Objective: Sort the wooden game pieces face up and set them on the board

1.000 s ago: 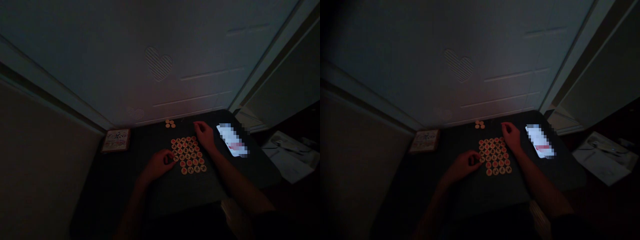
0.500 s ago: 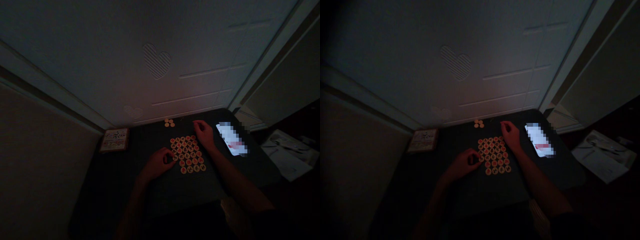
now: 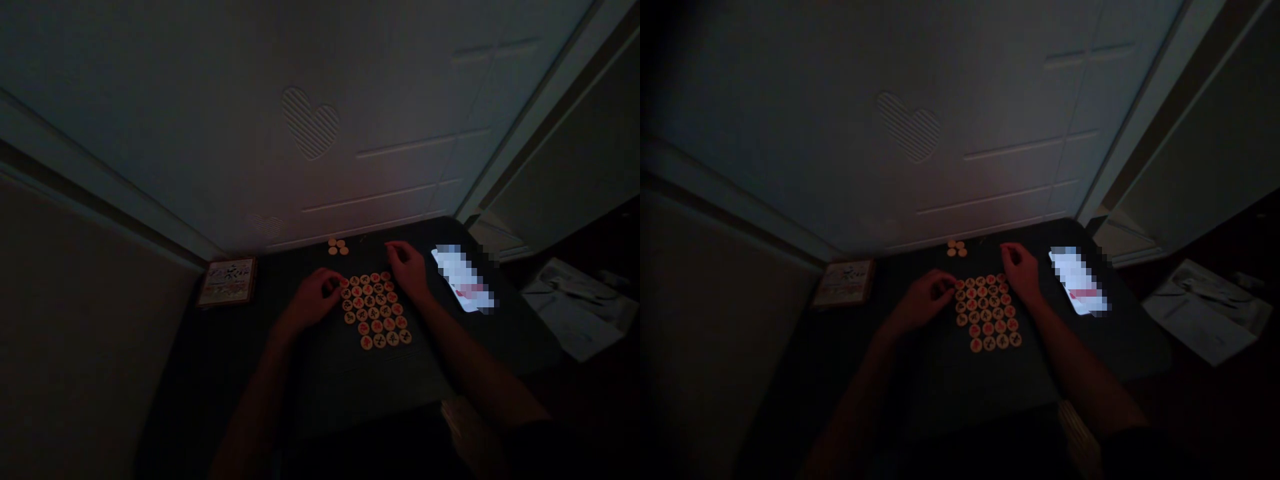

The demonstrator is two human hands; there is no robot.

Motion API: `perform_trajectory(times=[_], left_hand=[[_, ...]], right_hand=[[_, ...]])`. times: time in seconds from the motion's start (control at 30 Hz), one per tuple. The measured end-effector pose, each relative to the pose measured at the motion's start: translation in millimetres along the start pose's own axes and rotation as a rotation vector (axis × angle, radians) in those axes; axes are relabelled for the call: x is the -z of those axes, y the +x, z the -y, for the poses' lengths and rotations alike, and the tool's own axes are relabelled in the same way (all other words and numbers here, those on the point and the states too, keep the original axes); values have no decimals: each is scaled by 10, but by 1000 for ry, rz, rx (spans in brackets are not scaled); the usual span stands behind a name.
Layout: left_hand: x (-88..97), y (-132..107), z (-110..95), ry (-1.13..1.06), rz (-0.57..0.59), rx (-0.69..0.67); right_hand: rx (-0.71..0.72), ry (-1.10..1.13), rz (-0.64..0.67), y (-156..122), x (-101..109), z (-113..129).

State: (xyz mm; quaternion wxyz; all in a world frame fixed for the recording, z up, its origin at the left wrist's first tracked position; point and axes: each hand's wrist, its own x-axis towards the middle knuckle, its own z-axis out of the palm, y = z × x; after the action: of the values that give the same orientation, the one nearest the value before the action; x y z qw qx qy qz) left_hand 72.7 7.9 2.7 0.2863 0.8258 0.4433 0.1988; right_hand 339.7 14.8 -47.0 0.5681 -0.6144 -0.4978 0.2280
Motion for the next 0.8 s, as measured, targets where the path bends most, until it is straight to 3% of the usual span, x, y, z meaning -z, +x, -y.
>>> perform_trajectory(times=[0.1, 0.23, 0.43, 0.67, 0.8], left_hand=[[-32, 336, 114, 154, -197, -84], [-114, 554, 283, 337, -241, -62], [-218, 392, 379, 366, -349, 8], [-174, 266, 379, 256, -336, 59], [-138, 222, 273, 116, -333, 68]], right_hand=[[2, 2, 2, -5, 7, 19], [5, -8, -9, -8, 14, 43], [-3, 1, 11, 6, 8, 35], [3, -26, 6, -17, 5, 76], [35, -45, 24, -52, 16, 151]])
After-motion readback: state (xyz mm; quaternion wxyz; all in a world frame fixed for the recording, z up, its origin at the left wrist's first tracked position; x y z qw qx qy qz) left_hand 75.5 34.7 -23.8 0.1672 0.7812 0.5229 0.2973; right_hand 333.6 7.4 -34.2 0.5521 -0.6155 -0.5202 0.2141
